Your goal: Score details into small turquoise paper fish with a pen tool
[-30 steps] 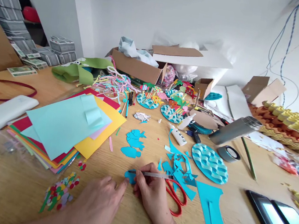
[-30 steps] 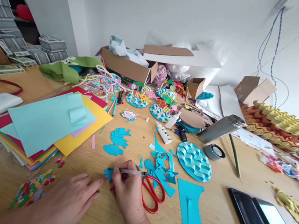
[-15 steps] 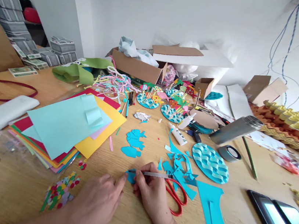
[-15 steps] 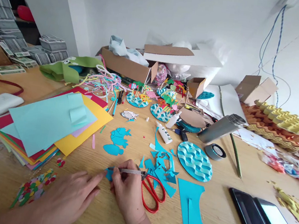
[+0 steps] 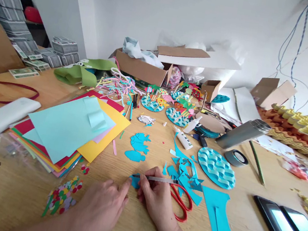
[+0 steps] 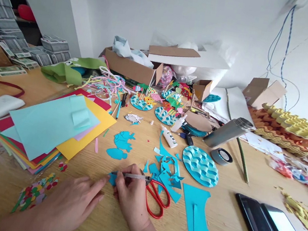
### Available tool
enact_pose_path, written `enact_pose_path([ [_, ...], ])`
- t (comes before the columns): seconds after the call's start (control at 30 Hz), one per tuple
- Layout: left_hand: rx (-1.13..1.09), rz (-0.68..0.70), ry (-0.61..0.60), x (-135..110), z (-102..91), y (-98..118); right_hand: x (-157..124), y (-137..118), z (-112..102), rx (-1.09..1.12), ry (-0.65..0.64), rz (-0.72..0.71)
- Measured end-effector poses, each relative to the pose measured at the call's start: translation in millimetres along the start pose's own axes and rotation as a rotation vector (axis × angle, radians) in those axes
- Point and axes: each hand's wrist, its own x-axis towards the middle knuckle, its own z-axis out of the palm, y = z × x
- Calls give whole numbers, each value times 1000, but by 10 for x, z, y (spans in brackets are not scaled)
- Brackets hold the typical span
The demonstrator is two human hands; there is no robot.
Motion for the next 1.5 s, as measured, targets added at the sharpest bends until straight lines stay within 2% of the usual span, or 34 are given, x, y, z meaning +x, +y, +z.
enact_pose_path([
  [0.33, -11, 9, 77, -2, 14, -82, -3, -28, 3, -14, 1, 13],
  [1.5, 12, -3, 49, 20, 9, -62, 8, 18, -3, -7, -19, -10],
])
